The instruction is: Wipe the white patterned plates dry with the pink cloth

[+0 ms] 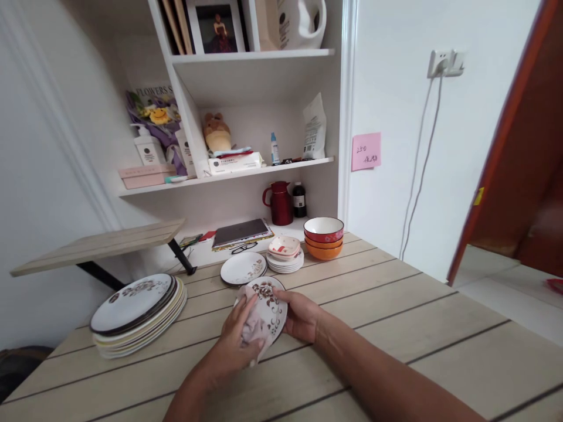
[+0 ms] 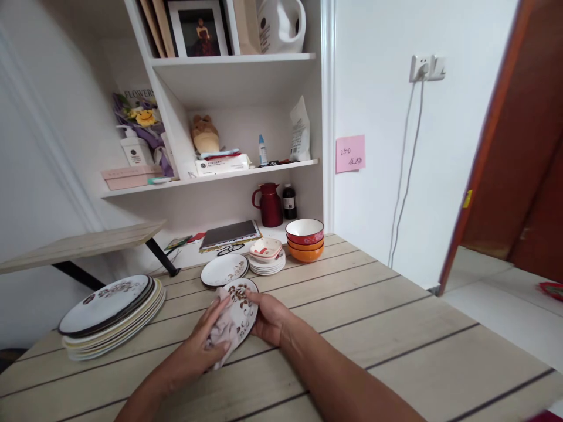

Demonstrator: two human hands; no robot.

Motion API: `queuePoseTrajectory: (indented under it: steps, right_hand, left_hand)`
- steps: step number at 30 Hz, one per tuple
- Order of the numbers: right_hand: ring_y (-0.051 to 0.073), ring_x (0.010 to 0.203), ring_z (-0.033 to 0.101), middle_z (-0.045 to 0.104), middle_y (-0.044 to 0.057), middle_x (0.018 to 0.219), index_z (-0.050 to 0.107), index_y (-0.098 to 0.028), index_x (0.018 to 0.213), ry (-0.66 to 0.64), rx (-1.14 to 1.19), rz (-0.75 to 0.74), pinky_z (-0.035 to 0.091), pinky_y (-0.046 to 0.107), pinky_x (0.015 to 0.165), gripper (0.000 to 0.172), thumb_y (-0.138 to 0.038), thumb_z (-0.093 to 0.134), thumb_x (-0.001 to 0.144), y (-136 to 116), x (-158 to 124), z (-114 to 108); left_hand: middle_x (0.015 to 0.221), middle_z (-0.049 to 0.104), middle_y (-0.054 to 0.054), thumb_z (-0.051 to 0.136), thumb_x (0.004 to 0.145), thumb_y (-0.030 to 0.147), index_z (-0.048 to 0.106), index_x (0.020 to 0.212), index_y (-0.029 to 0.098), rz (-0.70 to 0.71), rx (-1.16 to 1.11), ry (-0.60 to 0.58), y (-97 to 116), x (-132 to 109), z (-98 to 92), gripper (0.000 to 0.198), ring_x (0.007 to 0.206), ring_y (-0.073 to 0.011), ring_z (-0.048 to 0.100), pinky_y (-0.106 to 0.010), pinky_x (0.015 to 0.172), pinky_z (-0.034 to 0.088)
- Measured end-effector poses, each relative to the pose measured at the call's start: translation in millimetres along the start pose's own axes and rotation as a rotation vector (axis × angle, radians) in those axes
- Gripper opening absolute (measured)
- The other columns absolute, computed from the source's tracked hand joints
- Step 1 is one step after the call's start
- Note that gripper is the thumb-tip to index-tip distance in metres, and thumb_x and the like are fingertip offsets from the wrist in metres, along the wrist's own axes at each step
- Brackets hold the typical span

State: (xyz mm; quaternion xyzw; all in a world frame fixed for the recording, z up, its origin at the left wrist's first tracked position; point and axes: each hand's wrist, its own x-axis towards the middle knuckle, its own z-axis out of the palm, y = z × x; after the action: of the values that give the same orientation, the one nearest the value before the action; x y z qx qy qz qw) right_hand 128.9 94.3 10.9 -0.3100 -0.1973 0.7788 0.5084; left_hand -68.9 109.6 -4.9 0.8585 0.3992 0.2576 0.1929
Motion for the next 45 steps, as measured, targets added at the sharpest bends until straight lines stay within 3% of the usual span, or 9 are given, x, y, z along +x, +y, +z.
queuePoseTrajectory:
  steps: [5, 13, 17, 24, 27, 32, 38, 41, 45]
  right_hand:
    - [0.019, 0.079, 0.069, 0.074, 0.013, 0.091, 0.062, -0.007, 0.106, 0.07, -0.015, -0.087, 0.051, 0.036, 0.086, 0.032, -0.033, 0.046, 0.095, 6.0, 4.0, 0.6]
    - [0.019, 0.081, 0.069, 0.073, 0.013, 0.098, 0.064, -0.01, 0.11, -0.04, -0.21, -0.105, 0.053, 0.034, 0.081, 0.047, -0.05, 0.045, 0.093, 9.6, -0.1, 0.0]
    - [0.021, 0.085, 0.069, 0.073, 0.013, 0.102, 0.063, -0.01, 0.113, -0.094, -0.304, -0.094, 0.051, 0.035, 0.083, 0.055, -0.057, 0.046, 0.09, 12.7, 0.8, -2.5]
    - [0.024, 0.096, 0.067, 0.072, 0.012, 0.105, 0.065, -0.013, 0.113, -0.147, -0.409, -0.123, 0.044, 0.041, 0.097, 0.06, -0.064, 0.047, 0.086, 16.3, -4.6, 5.0]
    - [0.024, 0.097, 0.067, 0.072, 0.012, 0.103, 0.066, -0.013, 0.111, -0.143, -0.404, -0.136, 0.043, 0.041, 0.098, 0.058, -0.063, 0.05, 0.085, 17.6, -7.0, 8.0]
    - [0.021, 0.095, 0.067, 0.073, 0.009, 0.099, 0.066, -0.015, 0.11, -0.028, -0.286, -0.132, 0.044, 0.037, 0.095, 0.06, -0.067, 0.047, 0.085, 16.4, -3.6, 5.1]
    - [0.017, 0.083, 0.067, 0.072, 0.007, 0.088, 0.065, -0.013, 0.099, 0.091, -0.086, -0.07, 0.049, 0.029, 0.08, 0.061, -0.068, 0.041, 0.087, 9.3, -2.4, 6.2]
    - [0.016, 0.08, 0.066, 0.072, 0.006, 0.089, 0.065, -0.014, 0.099, 0.1, -0.063, -0.082, 0.049, 0.026, 0.074, 0.056, -0.065, 0.046, 0.086, 7.7, -3.3, 7.1]
    - [0.017, 0.081, 0.066, 0.073, 0.007, 0.091, 0.066, -0.014, 0.1, 0.081, -0.148, -0.051, 0.049, 0.026, 0.069, 0.057, -0.066, 0.048, 0.085, 7.5, -4.7, 6.0]
  left_hand:
    - [0.144, 0.046, -0.011, 0.046, 0.076, 0.006, 0.046, 0.138, 0.021, -0.006, -0.104, 0.115, -3.6, 9.2, 5.4, 0.063, 0.134, -0.0199, 0.042, -0.041, 0.112, 0.033]
    - [0.115, 0.064, -0.009, 0.068, 0.071, 0.018, 0.067, 0.112, 0.022, 0.028, -0.015, 0.304, 1.4, 17.3, 6.2, 0.042, 0.115, -0.0255, 0.056, -0.043, 0.101, 0.044]
    - [0.113, 0.062, -0.008, 0.067, 0.074, 0.019, 0.067, 0.113, 0.026, 0.087, 0.01, 0.381, 13.3, 16.0, 14.2, 0.04, 0.111, -0.0249, 0.056, -0.043, 0.098, 0.046]
    - [0.125, 0.05, -0.015, 0.053, 0.086, 0.029, 0.052, 0.132, 0.019, -0.056, 0.002, 0.59, 21.6, 15.4, 31.2, 0.046, 0.123, -0.027, 0.046, -0.048, 0.102, 0.042]
    - [0.129, 0.049, -0.016, 0.051, 0.088, 0.034, 0.051, 0.133, 0.018, -0.016, 0.039, 0.549, 20.7, 14.2, 34.8, 0.048, 0.125, -0.0285, 0.045, -0.05, 0.102, 0.041]
    - [0.134, 0.052, -0.016, 0.049, 0.088, 0.032, 0.058, 0.127, 0.018, 0.138, 0.091, 0.349, 26.7, 12.2, 39.1, 0.042, 0.125, -0.0307, 0.046, -0.052, 0.101, 0.04]
    - [0.121, 0.062, -0.011, 0.053, 0.085, 0.021, 0.067, 0.101, 0.02, 0.23, 0.036, 0.167, 41.4, 10.7, 30.7, 0.021, 0.117, -0.0254, 0.052, -0.045, 0.098, 0.042]
    - [0.114, 0.065, -0.007, 0.057, 0.08, 0.014, 0.067, 0.091, 0.022, 0.203, 0.049, 0.14, 45.3, 10.4, 27.5, 0.016, 0.112, -0.0242, 0.054, -0.044, 0.094, 0.043]
    - [0.118, 0.064, -0.005, 0.062, 0.077, 0.013, 0.065, 0.099, 0.024, 0.202, 0.132, 0.18, 47.4, 10.0, 31.1, 0.025, 0.114, -0.0249, 0.051, -0.044, 0.094, 0.041]
